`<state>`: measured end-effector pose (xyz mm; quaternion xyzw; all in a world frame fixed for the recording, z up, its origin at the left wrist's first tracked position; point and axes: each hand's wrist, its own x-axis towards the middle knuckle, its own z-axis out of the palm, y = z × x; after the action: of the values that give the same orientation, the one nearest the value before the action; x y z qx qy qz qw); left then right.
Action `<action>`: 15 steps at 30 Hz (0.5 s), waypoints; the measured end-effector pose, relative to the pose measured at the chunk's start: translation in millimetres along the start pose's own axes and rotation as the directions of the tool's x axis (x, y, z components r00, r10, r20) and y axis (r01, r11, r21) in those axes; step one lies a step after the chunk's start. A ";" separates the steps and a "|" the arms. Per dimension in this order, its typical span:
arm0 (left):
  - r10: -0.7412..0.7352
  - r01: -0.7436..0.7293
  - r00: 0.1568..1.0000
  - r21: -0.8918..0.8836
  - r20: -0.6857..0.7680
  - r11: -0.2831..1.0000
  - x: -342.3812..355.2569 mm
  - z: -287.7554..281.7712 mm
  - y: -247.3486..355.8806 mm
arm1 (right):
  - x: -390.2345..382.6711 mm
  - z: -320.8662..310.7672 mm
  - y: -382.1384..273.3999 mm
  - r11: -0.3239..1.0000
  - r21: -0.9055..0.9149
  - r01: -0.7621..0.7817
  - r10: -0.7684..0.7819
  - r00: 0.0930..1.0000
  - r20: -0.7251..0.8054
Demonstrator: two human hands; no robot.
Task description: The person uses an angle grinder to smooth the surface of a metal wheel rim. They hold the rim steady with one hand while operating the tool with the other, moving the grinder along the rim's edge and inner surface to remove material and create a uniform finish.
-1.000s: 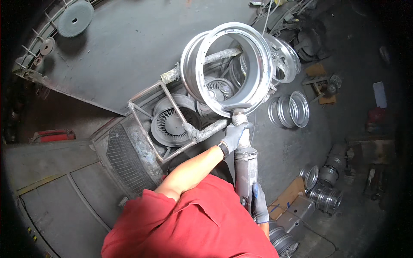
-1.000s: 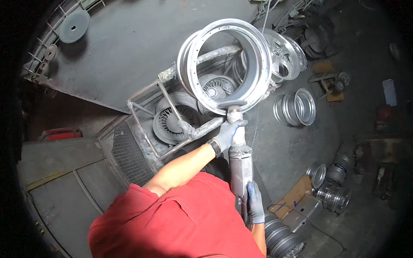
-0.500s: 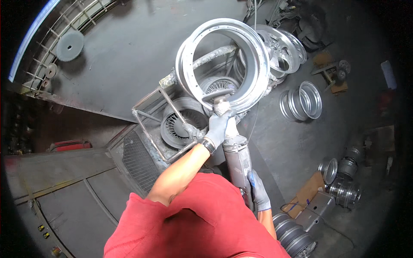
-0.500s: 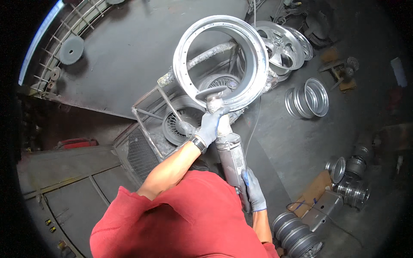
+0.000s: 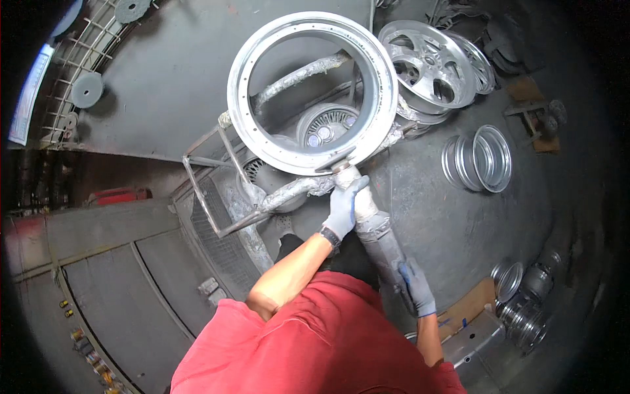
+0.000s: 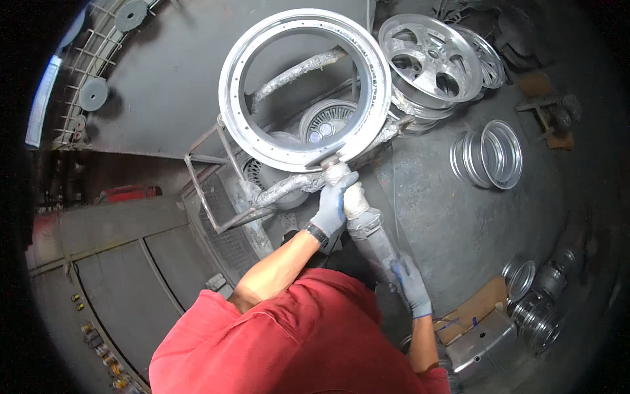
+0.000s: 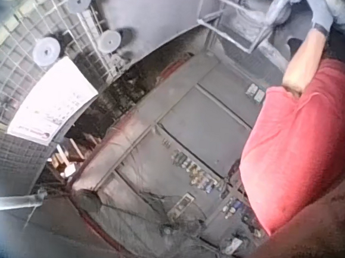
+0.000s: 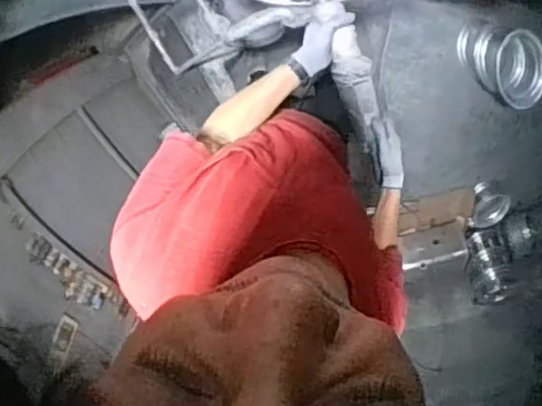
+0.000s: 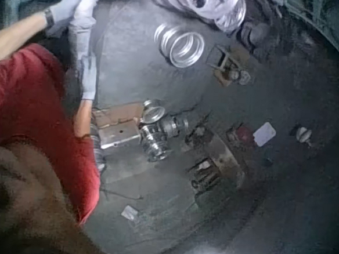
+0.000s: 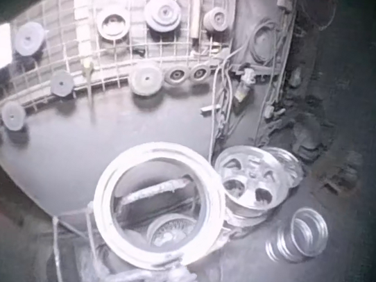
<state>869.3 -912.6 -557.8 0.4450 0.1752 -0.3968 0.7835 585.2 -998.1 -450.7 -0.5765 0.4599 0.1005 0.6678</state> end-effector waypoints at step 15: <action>-0.077 0.079 0.997 -0.098 0.020 0.992 -8.0 16.1 17.0 | -23.3 21.2 -18.9 0.992 0.122 -0.003 0.005 1.000 -0.012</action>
<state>876.2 -917.4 -534.6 0.3955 0.2056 -0.4215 0.7897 595.4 -976.5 -422.7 -0.5342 0.4705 0.0700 0.6988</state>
